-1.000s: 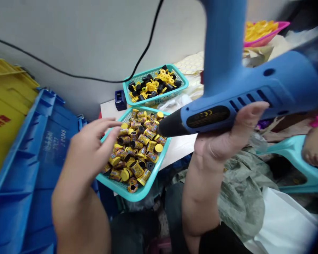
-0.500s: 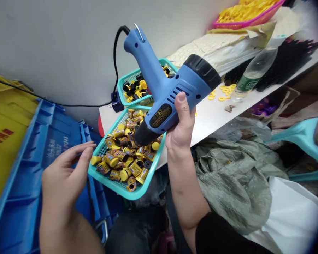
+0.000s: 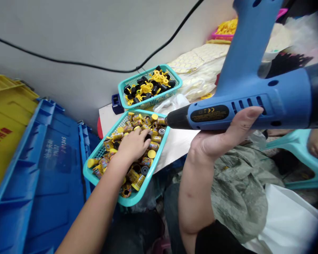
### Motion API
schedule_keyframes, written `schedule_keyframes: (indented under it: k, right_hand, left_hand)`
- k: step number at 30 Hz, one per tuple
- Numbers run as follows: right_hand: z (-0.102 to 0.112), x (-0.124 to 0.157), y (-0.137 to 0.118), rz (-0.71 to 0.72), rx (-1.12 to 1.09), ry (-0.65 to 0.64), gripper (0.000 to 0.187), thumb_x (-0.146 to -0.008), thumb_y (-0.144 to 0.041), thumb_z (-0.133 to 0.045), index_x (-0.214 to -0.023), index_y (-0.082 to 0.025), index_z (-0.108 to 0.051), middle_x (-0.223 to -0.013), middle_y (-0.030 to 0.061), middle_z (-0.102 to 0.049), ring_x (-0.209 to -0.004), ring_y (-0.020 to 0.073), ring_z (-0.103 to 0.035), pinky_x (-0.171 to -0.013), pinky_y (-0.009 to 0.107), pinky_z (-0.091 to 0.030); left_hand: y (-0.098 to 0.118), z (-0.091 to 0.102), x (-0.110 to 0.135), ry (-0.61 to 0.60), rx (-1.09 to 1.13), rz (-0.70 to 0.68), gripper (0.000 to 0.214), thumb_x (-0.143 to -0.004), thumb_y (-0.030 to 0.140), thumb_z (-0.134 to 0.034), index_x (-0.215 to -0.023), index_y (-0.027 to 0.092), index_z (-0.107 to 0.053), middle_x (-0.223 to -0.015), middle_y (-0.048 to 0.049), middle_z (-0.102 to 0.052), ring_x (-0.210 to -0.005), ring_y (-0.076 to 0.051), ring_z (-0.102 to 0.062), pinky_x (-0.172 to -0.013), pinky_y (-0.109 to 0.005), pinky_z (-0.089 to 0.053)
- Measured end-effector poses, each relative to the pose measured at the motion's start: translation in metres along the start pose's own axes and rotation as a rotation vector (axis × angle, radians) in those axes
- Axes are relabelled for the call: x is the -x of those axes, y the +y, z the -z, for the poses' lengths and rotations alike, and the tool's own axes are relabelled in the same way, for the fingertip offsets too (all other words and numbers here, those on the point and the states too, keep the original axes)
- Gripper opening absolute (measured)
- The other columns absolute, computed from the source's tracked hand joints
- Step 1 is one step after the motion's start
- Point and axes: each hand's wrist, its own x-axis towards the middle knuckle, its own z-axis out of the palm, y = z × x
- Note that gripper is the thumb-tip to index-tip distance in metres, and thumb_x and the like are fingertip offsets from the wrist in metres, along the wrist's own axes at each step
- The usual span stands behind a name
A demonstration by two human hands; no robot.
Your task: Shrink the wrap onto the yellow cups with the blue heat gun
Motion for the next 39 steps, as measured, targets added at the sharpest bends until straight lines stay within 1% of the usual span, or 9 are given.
schedule_keyframes:
  k: [2,5,9,17,26,30,33,36,39]
  right_hand:
    - [0.001,0.004,0.005,-0.039,0.013,-0.038,0.058,-0.087,-0.04,-0.052,-0.14,-0.017,-0.043,-0.142,0.0037,-0.041,-0.142,0.0145,-0.036,-0.122,0.031,-0.039]
    - [0.003,0.013,0.016,-0.094,0.04,-0.099,0.073,-0.083,-0.049,-0.058,-0.145,-0.016,-0.035,-0.14,0.0076,-0.042,-0.142,0.0176,-0.036,-0.119,0.036,-0.039]
    - [0.005,0.023,0.022,-0.119,0.112,-0.171,0.084,-0.078,-0.054,-0.065,-0.143,-0.013,-0.034,-0.134,0.0107,-0.045,-0.138,0.0191,-0.042,-0.119,0.039,-0.037]
    - [0.002,0.023,0.016,-0.101,0.11,-0.18,0.07,-0.083,-0.05,-0.056,-0.141,-0.014,-0.038,-0.133,0.0082,-0.046,-0.141,0.0162,-0.037,-0.12,0.036,-0.038]
    - [0.003,0.021,0.014,-0.253,0.167,-0.482,0.076,-0.084,-0.062,-0.052,-0.141,-0.015,-0.036,-0.127,0.0094,-0.049,-0.126,0.015,-0.052,-0.116,0.037,-0.042]
    - [0.001,0.028,0.012,-0.191,0.222,-0.411,0.075,-0.081,-0.059,-0.057,-0.14,-0.015,-0.038,-0.131,0.0096,-0.048,-0.125,0.0152,-0.053,-0.115,0.037,-0.043]
    - [-0.004,0.028,0.005,-0.139,0.231,-0.221,0.071,-0.078,-0.047,-0.063,-0.138,-0.018,-0.038,-0.137,0.0056,-0.045,-0.133,0.0146,-0.047,-0.122,0.037,-0.036]
    - [-0.009,0.022,-0.003,-0.1,0.178,-0.062,0.066,-0.077,-0.032,-0.063,-0.136,-0.015,-0.037,-0.14,0.0021,-0.043,-0.138,0.0136,-0.041,-0.126,0.034,-0.032]
    - [-0.009,0.015,-0.002,-0.036,0.072,-0.074,0.051,-0.081,-0.031,-0.057,-0.129,-0.016,-0.046,-0.14,-0.0012,-0.043,-0.144,0.0142,-0.032,-0.125,0.032,-0.036]
  left_hand:
    - [-0.011,0.002,0.03,0.032,-0.026,0.034,0.037,-0.096,0.034,-0.043,-0.124,0.018,-0.06,-0.121,-0.014,-0.063,-0.119,-0.031,-0.057,-0.1,-0.048,-0.048]
    - [-0.015,-0.003,0.071,0.097,-0.025,-0.006,0.028,-0.093,0.03,-0.048,-0.113,0.02,-0.066,-0.123,-0.0121,-0.063,-0.133,-0.035,-0.044,-0.109,-0.054,-0.04]
    - [-0.014,-0.014,0.096,0.159,0.127,-0.077,0.029,-0.096,0.032,-0.045,-0.11,0.022,-0.069,-0.129,-0.011,-0.063,-0.133,-0.033,-0.046,-0.109,-0.056,-0.04]
    - [-0.025,0.01,0.096,0.367,0.231,-0.009,0.032,-0.096,0.035,-0.044,-0.1,0.019,-0.071,-0.118,-0.0121,-0.068,-0.118,-0.027,-0.06,-0.103,-0.045,-0.048]
    - [-0.041,0.016,0.099,0.437,0.219,0.154,0.03,-0.093,0.038,-0.045,-0.095,0.024,-0.072,-0.114,-0.0065,-0.071,-0.112,-0.024,-0.063,-0.099,-0.037,-0.05]
    - [-0.031,0.023,0.094,0.458,0.202,0.141,0.03,-0.094,0.037,-0.045,-0.094,0.022,-0.071,-0.113,-0.0071,-0.071,-0.111,-0.024,-0.063,-0.099,-0.038,-0.049]
    - [-0.001,0.023,0.068,0.39,0.172,0.01,0.033,-0.096,0.035,-0.042,-0.105,0.019,-0.07,-0.119,-0.0097,-0.069,-0.114,-0.025,-0.061,-0.1,-0.04,-0.048]
    - [0.025,0.013,0.034,0.174,0.095,-0.124,0.042,-0.097,0.029,-0.042,-0.133,0.013,-0.056,-0.136,-0.014,-0.06,-0.126,-0.027,-0.053,-0.108,-0.043,-0.042]
    - [0.026,0.0,0.02,-0.013,0.016,-0.129,0.043,-0.094,0.019,-0.043,-0.134,0.012,-0.056,-0.136,-0.0139,-0.061,-0.124,-0.029,-0.054,-0.107,-0.045,-0.042]
